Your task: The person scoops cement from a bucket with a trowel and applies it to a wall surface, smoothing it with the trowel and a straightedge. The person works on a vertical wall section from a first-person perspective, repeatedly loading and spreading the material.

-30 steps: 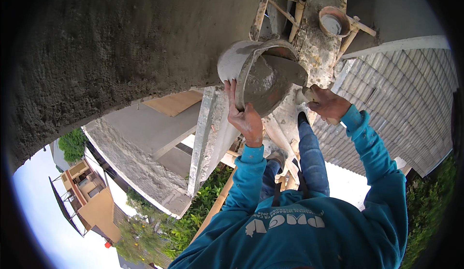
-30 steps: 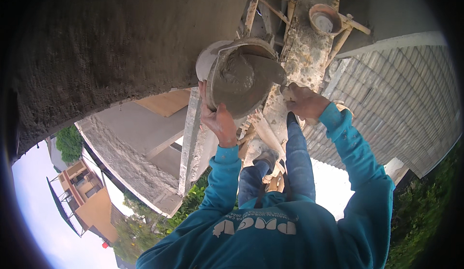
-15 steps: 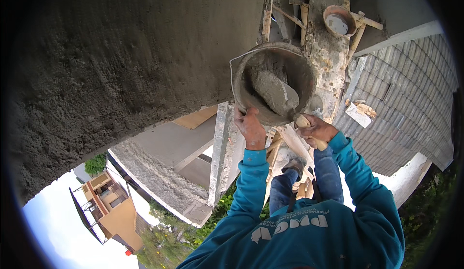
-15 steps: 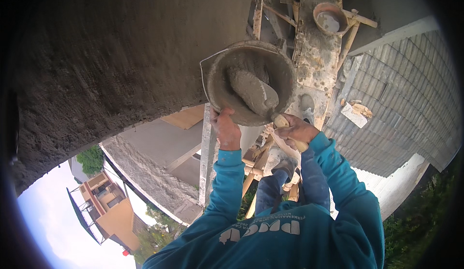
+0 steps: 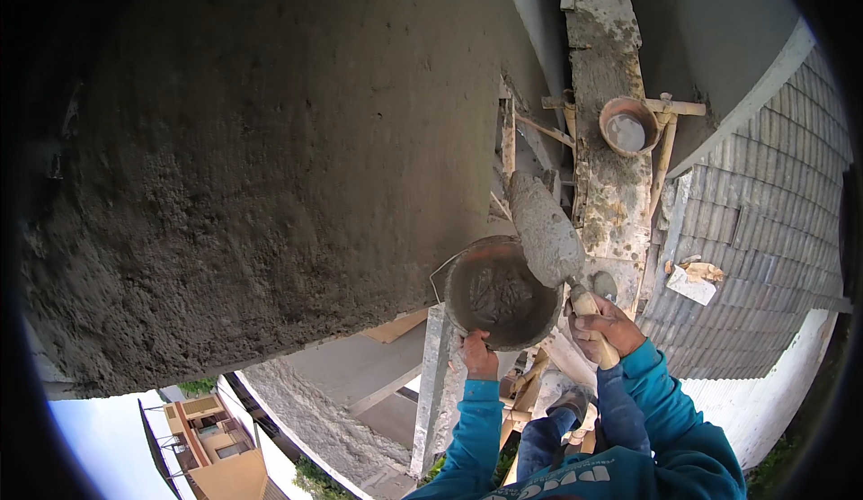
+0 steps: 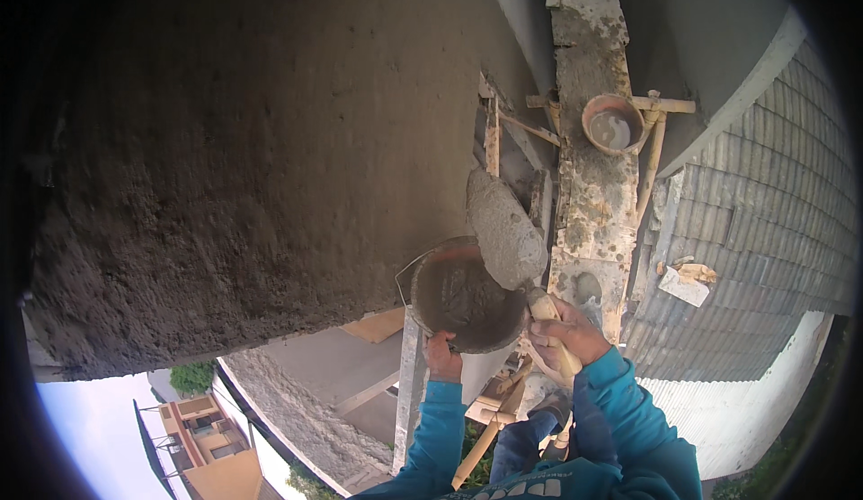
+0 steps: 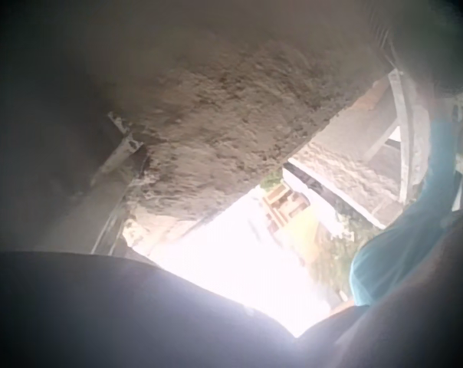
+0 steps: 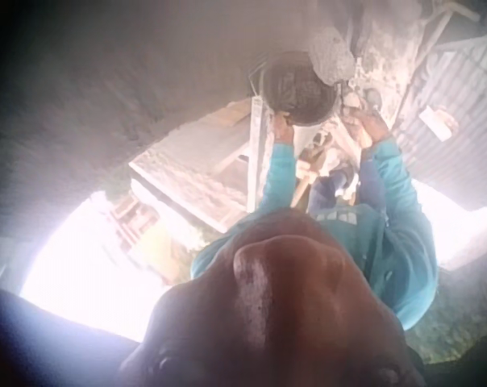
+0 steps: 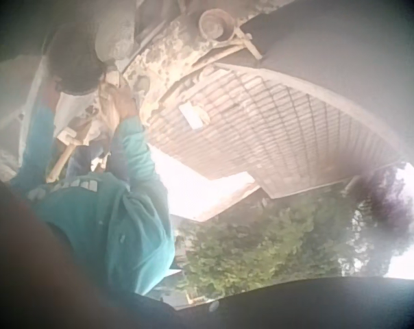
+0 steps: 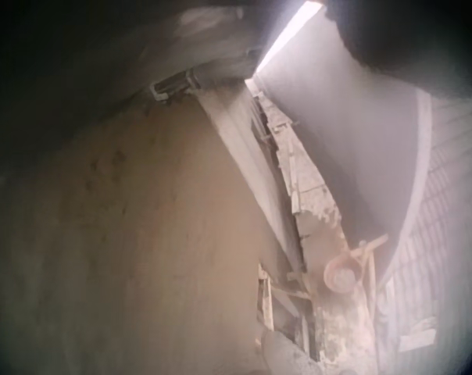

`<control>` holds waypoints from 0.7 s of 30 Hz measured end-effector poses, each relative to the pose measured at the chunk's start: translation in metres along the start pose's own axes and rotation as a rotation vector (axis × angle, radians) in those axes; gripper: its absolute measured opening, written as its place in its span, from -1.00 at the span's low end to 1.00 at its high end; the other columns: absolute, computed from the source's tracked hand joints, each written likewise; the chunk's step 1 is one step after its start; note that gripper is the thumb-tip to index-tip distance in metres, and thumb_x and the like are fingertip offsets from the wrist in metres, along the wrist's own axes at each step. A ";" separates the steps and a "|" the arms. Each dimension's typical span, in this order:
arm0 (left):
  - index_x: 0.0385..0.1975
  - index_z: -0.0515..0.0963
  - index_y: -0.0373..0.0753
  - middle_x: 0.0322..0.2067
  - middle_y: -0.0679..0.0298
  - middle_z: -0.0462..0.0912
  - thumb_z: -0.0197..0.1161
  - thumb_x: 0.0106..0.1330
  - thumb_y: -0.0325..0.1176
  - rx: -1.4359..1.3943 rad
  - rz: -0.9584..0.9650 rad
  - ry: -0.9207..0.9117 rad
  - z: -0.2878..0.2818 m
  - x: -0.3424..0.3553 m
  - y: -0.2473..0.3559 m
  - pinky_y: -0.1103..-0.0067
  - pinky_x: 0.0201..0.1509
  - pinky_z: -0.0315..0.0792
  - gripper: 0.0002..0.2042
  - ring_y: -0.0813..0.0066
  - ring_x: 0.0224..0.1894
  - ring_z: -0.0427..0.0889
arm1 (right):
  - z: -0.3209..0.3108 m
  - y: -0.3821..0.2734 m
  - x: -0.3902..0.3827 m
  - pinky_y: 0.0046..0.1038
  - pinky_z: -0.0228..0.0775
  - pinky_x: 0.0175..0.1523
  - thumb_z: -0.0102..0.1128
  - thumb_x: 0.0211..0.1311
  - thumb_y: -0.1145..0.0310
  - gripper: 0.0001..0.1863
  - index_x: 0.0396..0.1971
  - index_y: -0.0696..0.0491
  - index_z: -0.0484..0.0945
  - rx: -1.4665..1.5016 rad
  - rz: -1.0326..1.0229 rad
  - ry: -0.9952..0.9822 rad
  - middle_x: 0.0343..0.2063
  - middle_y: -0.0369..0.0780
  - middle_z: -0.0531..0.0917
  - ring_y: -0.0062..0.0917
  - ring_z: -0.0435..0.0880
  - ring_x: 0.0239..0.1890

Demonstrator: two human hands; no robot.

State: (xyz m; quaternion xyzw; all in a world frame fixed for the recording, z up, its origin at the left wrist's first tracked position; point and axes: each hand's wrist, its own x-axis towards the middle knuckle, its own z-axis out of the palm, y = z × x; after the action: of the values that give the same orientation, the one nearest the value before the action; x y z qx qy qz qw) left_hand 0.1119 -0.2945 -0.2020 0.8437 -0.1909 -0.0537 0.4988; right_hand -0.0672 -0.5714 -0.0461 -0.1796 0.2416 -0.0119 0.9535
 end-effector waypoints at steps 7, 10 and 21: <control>-0.37 0.54 -0.27 -0.39 0.08 0.57 0.25 -0.16 -0.62 -0.559 -0.863 0.368 -0.088 -0.074 0.028 0.37 -0.23 0.46 -0.73 0.08 -0.29 0.55 | 0.070 -0.110 0.067 -0.56 0.34 -0.62 0.09 0.18 0.46 -0.45 0.18 0.12 0.18 -0.110 -0.937 0.379 -0.52 -0.24 0.44 -0.61 0.44 -0.68; -0.43 0.53 -0.27 -0.42 -0.01 0.57 0.29 -0.17 -0.52 0.124 -0.583 0.054 -0.140 -0.119 0.054 0.27 -0.18 0.44 -0.77 -0.04 -0.27 0.55 | 0.094 -0.153 0.140 -0.38 0.44 -0.44 0.11 0.21 0.46 -0.34 0.25 0.21 0.04 -0.221 -1.348 0.668 -0.40 -0.10 0.52 -0.40 0.56 -0.52; -0.43 0.56 -0.32 -0.30 0.00 0.59 0.22 -0.16 -0.57 0.479 -0.689 0.026 -0.207 -0.253 0.069 0.27 -0.13 0.46 -0.79 0.01 -0.22 0.58 | 0.296 -0.027 0.215 -0.14 0.43 -0.29 0.19 -0.01 0.59 -0.35 0.15 0.09 0.21 -0.624 -1.317 0.015 -0.27 0.06 0.52 0.02 0.58 -0.31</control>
State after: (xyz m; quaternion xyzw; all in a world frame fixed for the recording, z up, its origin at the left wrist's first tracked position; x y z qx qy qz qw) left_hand -0.0812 -0.0591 -0.0654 0.9510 0.1017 -0.1609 0.2436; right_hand 0.2623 -0.5210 0.1077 -0.5510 0.0820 -0.5152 0.6514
